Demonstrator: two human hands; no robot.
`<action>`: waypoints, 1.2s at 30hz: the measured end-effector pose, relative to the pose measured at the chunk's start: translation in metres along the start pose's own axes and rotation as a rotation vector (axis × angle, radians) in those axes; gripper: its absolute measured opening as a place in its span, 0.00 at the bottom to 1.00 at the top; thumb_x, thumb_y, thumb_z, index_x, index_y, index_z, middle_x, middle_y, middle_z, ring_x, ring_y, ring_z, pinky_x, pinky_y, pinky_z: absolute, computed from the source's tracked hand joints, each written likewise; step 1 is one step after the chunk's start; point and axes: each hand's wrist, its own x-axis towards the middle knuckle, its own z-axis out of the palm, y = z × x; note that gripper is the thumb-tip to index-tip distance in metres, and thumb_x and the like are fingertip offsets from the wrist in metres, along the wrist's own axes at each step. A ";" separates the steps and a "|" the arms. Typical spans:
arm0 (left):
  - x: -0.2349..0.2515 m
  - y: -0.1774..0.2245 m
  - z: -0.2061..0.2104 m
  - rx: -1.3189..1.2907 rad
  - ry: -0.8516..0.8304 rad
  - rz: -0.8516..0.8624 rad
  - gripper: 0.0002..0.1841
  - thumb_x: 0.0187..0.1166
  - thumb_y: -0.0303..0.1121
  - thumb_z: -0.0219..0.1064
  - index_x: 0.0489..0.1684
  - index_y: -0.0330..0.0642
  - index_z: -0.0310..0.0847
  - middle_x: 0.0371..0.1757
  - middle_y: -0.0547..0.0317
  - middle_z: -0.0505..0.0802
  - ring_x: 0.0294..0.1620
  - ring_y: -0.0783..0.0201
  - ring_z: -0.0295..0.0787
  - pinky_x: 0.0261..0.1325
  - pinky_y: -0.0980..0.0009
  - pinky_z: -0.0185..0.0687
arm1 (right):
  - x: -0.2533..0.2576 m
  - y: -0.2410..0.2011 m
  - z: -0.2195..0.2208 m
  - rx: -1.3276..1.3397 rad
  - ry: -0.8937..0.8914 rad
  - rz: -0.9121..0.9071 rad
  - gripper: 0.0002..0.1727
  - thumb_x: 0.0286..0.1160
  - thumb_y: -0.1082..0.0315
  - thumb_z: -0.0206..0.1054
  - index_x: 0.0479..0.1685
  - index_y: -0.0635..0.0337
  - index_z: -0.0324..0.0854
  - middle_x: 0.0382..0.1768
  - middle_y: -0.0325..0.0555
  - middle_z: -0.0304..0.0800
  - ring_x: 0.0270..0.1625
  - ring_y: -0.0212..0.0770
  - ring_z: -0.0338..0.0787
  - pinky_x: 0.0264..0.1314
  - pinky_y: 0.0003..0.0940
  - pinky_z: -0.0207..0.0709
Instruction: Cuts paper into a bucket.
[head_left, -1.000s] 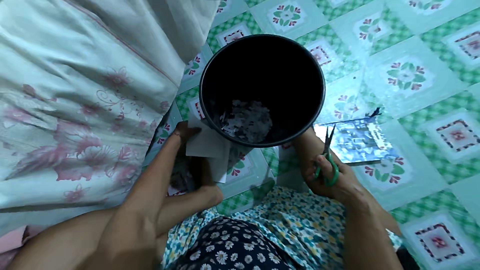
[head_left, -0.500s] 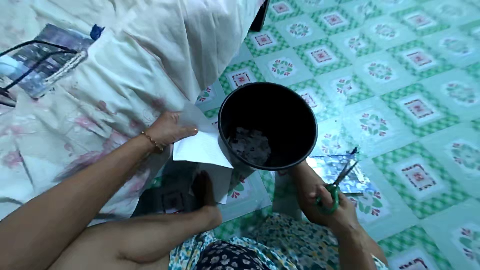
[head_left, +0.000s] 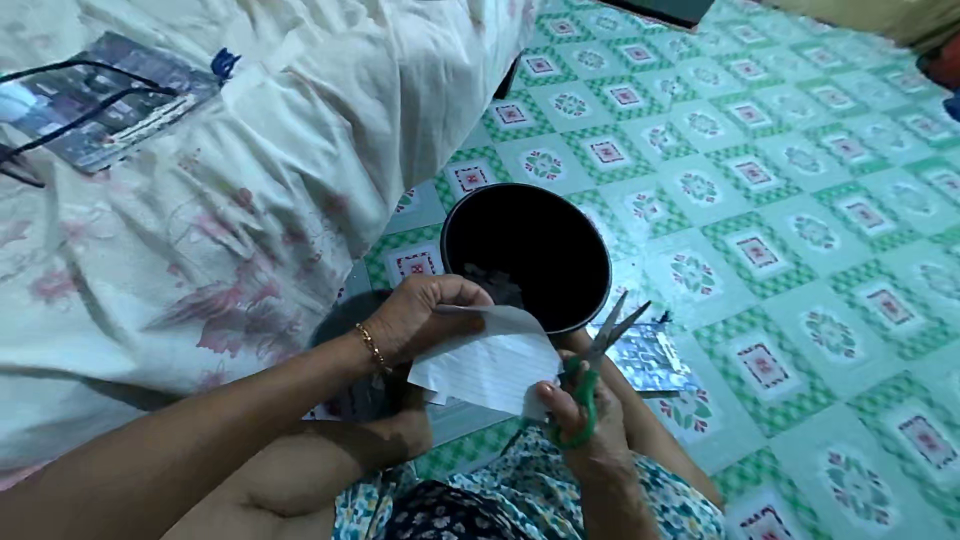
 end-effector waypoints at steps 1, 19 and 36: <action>0.000 0.001 0.000 0.008 0.001 -0.012 0.08 0.70 0.18 0.73 0.44 0.31 0.88 0.35 0.61 0.93 0.35 0.80 0.87 0.43 0.83 0.84 | -0.001 0.001 0.001 0.006 0.019 -0.009 0.24 0.52 0.70 0.82 0.51 0.54 0.81 0.35 0.21 0.91 0.35 0.18 0.90 0.38 0.17 0.86; -0.006 -0.014 -0.004 -0.051 -0.154 -0.008 0.11 0.79 0.16 0.59 0.41 0.29 0.90 0.40 0.62 0.95 0.40 0.82 0.87 0.50 0.82 0.83 | -0.001 0.018 -0.012 0.041 0.039 -0.183 0.19 0.52 0.59 0.86 0.44 0.44 0.87 0.37 0.22 0.92 0.37 0.18 0.89 0.39 0.16 0.84; -0.007 0.007 0.011 0.313 -0.578 0.034 0.13 0.77 0.11 0.58 0.48 0.22 0.89 0.54 0.34 0.92 0.60 0.48 0.88 0.68 0.58 0.78 | 0.020 -0.017 -0.013 -0.363 -0.576 -0.182 0.16 0.67 0.61 0.75 0.53 0.49 0.82 0.43 0.22 0.91 0.47 0.19 0.89 0.50 0.19 0.84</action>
